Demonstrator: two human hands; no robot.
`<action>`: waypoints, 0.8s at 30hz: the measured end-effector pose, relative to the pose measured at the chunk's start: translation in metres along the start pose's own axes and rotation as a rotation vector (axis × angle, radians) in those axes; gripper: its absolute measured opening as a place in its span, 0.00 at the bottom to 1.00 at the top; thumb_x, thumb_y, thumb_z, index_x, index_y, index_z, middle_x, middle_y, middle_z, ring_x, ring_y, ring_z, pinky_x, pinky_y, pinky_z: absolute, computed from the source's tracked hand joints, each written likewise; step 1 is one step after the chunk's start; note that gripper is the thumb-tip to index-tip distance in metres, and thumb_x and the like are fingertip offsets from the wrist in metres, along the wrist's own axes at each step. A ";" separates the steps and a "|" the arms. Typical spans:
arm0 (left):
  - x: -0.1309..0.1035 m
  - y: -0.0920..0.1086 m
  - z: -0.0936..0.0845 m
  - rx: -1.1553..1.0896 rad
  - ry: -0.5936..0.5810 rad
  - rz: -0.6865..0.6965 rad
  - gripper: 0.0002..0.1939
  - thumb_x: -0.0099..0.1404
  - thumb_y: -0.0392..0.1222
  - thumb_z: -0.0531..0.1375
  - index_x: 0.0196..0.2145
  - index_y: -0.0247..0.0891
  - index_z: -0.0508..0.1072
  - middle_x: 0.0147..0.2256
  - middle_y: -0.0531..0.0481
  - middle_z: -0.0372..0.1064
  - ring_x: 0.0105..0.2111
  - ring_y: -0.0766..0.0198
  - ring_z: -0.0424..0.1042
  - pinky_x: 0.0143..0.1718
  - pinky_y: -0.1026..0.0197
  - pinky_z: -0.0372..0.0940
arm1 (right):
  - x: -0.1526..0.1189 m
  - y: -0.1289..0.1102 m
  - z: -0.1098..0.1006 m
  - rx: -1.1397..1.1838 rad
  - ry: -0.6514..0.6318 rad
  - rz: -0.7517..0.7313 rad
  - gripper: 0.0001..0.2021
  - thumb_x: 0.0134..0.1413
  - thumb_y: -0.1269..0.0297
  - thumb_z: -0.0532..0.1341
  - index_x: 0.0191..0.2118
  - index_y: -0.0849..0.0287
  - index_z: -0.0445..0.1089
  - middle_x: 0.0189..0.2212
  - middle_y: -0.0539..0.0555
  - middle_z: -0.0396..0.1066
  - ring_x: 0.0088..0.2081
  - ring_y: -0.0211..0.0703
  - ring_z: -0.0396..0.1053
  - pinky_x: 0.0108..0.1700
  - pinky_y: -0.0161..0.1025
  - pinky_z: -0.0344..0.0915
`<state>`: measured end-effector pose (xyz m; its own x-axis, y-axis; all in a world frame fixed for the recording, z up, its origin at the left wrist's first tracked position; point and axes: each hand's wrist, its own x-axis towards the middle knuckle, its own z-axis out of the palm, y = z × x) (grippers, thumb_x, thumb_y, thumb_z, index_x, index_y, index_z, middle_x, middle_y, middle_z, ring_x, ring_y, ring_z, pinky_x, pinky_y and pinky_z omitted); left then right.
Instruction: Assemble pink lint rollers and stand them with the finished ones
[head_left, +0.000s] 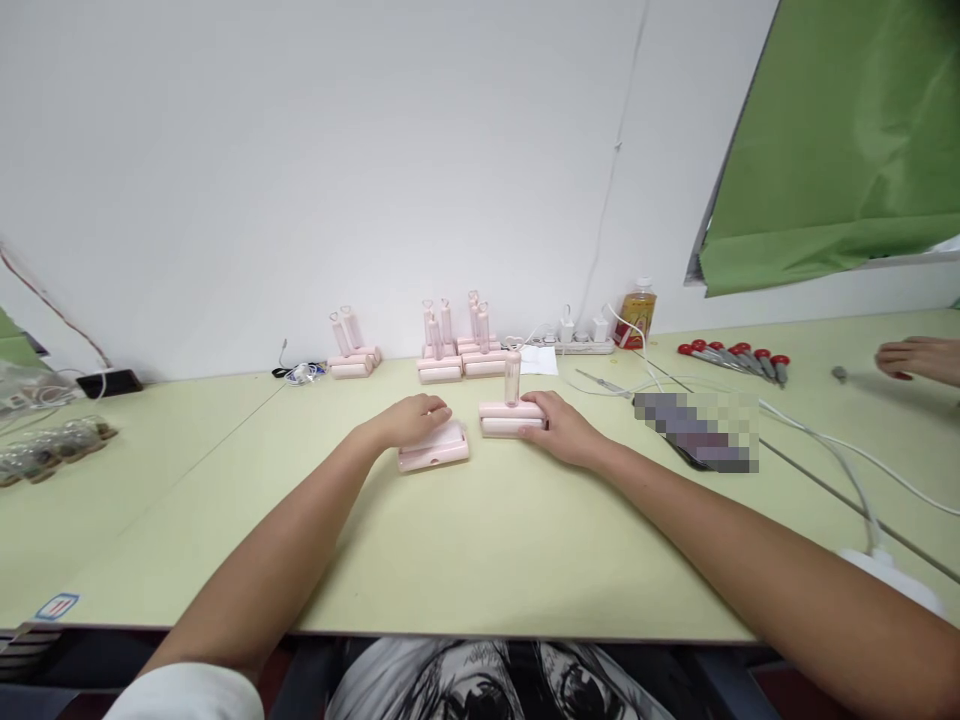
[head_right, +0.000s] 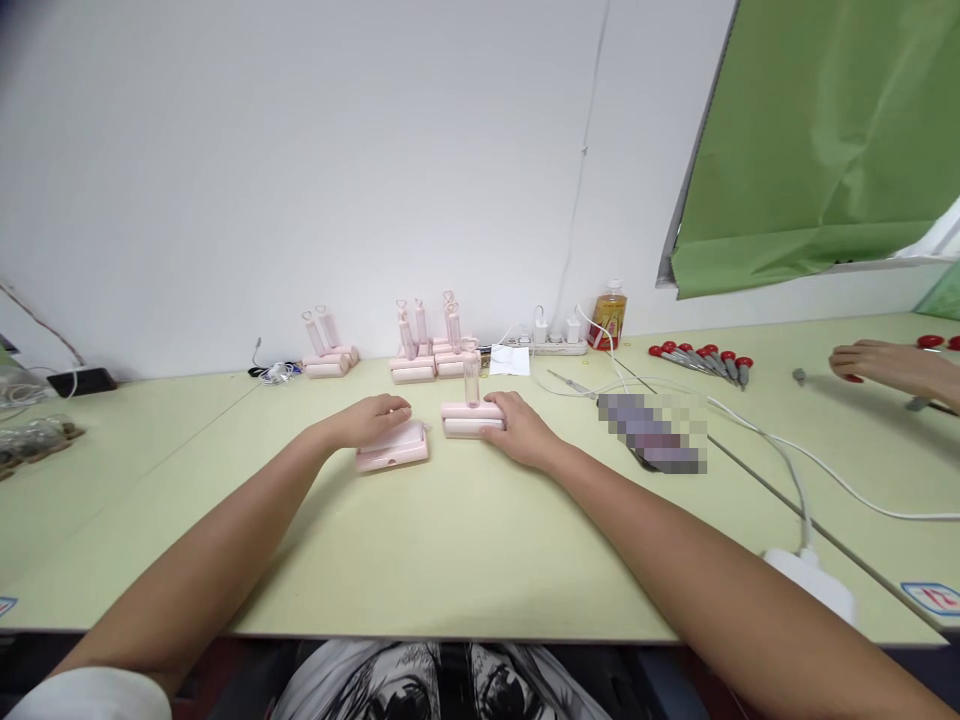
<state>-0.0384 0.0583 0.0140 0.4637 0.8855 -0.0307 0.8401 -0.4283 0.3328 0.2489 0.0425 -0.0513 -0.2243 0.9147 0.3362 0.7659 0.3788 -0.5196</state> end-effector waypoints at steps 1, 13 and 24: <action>0.001 0.001 0.002 0.004 -0.021 -0.028 0.27 0.67 0.59 0.42 0.46 0.41 0.72 0.51 0.46 0.71 0.48 0.54 0.70 0.48 0.57 0.63 | -0.001 -0.001 -0.001 -0.005 0.041 0.000 0.27 0.52 0.59 0.60 0.58 0.58 0.60 0.54 0.61 0.61 0.54 0.52 0.61 0.55 0.48 0.58; -0.002 0.021 0.037 0.086 -0.005 -0.194 0.33 0.66 0.63 0.40 0.40 0.35 0.72 0.43 0.36 0.74 0.41 0.49 0.73 0.36 0.55 0.63 | -0.032 -0.064 0.021 0.060 -0.031 -0.419 0.27 0.56 0.58 0.59 0.60 0.55 0.58 0.56 0.61 0.62 0.58 0.54 0.58 0.58 0.53 0.57; -0.047 0.037 -0.002 -0.061 0.246 -0.051 0.26 0.69 0.60 0.38 0.35 0.42 0.67 0.33 0.47 0.72 0.33 0.58 0.71 0.32 0.59 0.62 | -0.033 -0.067 0.018 -0.022 -0.203 -0.209 0.31 0.47 0.50 0.65 0.57 0.57 0.63 0.44 0.60 0.65 0.43 0.51 0.65 0.43 0.43 0.62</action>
<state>-0.0302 0.0013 0.0296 0.3323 0.9260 0.1792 0.8384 -0.3770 0.3935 0.1939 -0.0107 -0.0420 -0.4930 0.8276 0.2684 0.7028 0.5607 -0.4379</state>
